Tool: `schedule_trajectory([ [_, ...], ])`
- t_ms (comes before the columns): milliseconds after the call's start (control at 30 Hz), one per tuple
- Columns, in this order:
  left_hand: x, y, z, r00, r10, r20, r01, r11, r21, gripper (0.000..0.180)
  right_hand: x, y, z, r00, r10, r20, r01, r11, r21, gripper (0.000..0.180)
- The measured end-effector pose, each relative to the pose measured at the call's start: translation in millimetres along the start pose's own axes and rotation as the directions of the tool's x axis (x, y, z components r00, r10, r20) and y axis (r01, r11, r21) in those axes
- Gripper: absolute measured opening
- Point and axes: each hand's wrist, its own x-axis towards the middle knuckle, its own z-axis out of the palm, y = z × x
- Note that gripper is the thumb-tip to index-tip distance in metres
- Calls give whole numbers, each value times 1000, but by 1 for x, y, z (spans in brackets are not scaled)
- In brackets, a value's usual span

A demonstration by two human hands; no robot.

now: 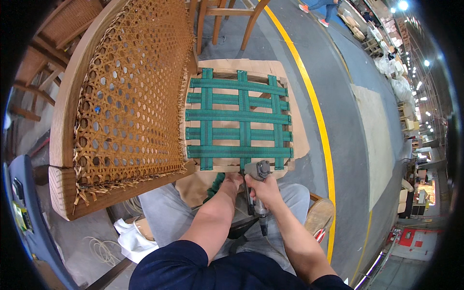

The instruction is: The person weaves green straps into a wooden chair seat frame, securing them with a pneumatic staple gun. They repeatedly thread the straps through the existing weave and staple them in place, gradually completing the seat surface.

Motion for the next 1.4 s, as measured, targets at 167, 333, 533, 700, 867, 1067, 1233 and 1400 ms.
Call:
schedule_trajectory([
  [167, -28, -9, -3, 963, -180, -201, 236, 923, 305, 40, -8, 6, -18, 999, -5, -45, 12, 988, 152, 18],
  [333, -52, 29, -13, 908, -47, -417, 363, -411, 836, 44, -45, -20, -54, 984, -17, -180, 45, 987, 156, 19],
  [533, -102, 31, -4, 961, -252, 115, -207, -377, 903, 35, -49, -7, -73, 984, 32, -178, 7, 976, 216, 23],
  [700, -165, 58, 44, 945, -280, 171, -196, -63, 979, 23, -44, 3, -69, 994, 23, -108, 5, 968, 251, 22],
  [867, -136, 82, 88, 970, -49, 240, -218, 276, 936, 23, -15, 5, -45, 1000, 0, 9, -2, 976, 217, 19],
  [1067, -104, 79, 100, 981, -8, 192, -185, 234, 955, 28, 6, 1, -33, 1000, 11, 15, -13, 990, 143, 17],
  [1233, -98, 81, 100, 967, -87, 238, -204, 288, 936, 29, 7, 2, -27, 999, 30, -29, -26, 994, 107, 22],
  [1400, -92, 87, 97, 957, -89, 277, -256, 193, 947, 31, 7, 4, -18, 999, 9, -48, -6, 999, 47, 22],
])
